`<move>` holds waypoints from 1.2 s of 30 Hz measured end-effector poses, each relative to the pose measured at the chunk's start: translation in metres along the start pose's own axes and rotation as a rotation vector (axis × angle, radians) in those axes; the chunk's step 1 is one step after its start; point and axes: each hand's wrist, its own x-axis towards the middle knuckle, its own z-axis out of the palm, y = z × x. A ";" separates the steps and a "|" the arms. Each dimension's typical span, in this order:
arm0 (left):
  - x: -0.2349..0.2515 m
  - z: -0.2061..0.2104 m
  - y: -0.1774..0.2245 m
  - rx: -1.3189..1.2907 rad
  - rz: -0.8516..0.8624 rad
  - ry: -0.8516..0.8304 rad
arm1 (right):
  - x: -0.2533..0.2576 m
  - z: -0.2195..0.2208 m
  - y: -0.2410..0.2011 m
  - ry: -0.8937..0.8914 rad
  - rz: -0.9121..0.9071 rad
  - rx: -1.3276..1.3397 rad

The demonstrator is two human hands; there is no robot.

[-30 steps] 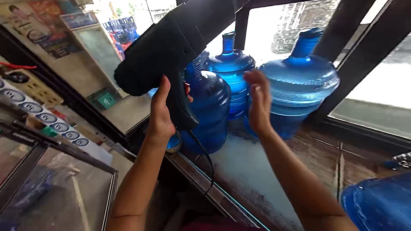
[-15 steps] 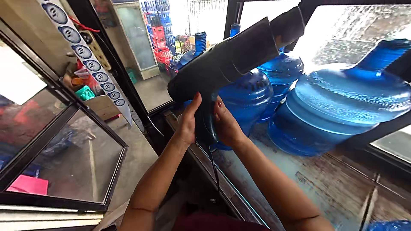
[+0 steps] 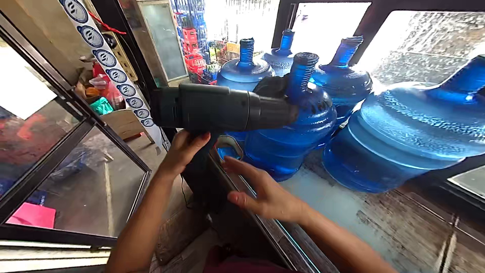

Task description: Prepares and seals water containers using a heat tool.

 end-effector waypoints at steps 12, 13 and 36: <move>0.003 -0.043 -0.019 0.892 0.200 -0.417 | 0.073 -0.010 0.050 0.158 -0.009 -0.417; 0.007 -0.044 -0.020 0.875 0.167 -0.466 | 0.075 -0.009 0.057 0.131 0.054 -0.317; 0.041 -0.263 -0.086 0.510 -0.257 0.584 | 0.243 0.012 0.123 0.628 -0.049 -0.151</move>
